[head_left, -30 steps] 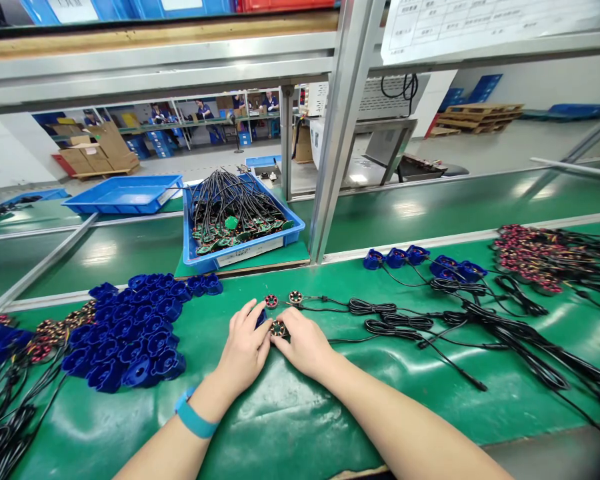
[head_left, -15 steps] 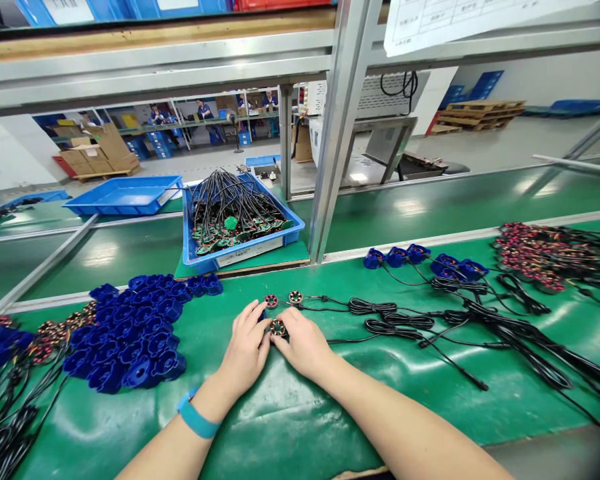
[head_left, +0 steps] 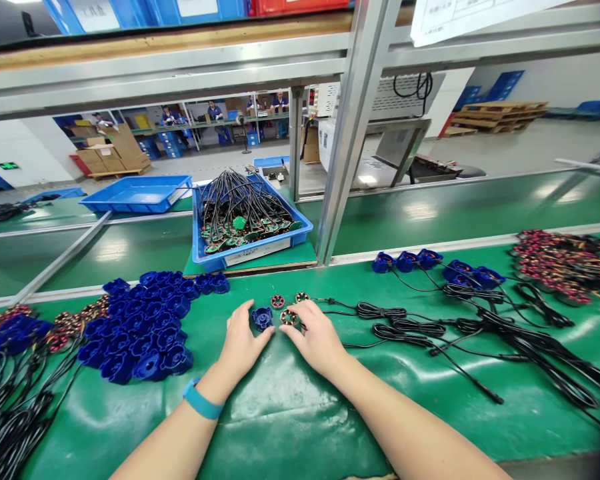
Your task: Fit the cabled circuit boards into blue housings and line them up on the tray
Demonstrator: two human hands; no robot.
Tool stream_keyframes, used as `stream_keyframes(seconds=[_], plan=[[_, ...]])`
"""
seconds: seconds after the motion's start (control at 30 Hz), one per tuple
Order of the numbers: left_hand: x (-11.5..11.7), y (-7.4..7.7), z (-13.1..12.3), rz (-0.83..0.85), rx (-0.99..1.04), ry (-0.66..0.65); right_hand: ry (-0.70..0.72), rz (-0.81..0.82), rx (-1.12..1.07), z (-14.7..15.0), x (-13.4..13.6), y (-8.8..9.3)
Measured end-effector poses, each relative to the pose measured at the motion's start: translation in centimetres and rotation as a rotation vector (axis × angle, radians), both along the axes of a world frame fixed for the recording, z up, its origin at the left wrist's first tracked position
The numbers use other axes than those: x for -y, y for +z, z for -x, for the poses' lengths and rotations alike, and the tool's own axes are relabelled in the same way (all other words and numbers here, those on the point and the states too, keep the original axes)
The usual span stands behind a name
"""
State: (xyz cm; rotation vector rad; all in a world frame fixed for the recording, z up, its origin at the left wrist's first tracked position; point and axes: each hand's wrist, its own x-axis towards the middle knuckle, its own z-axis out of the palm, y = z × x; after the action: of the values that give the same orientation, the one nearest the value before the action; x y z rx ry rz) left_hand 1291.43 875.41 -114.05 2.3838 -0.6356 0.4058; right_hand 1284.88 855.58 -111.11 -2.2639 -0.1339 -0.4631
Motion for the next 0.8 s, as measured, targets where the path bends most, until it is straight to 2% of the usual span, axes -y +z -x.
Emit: stream_keyframes(seconds=[0.17,0.33,0.53,0.8], plan=[[0.4,-0.4,0.3,0.057,-0.078,-0.149,0.097,-0.101,0.030,0.5,-0.3,0.3],[0.8,0.2,1.6,0.085,-0.117,-0.298,0.148,-0.053,-0.026,0.8,-0.9,0.4],[0.9,0.8,1.9,0.104,-0.139,-0.319,0.135,-0.039,-0.057,0.6,-0.8,0.4],[0.8,0.4,1.8,0.102,-0.192,-0.358,0.236,-0.041,-0.050,0.9,-0.3,0.8]])
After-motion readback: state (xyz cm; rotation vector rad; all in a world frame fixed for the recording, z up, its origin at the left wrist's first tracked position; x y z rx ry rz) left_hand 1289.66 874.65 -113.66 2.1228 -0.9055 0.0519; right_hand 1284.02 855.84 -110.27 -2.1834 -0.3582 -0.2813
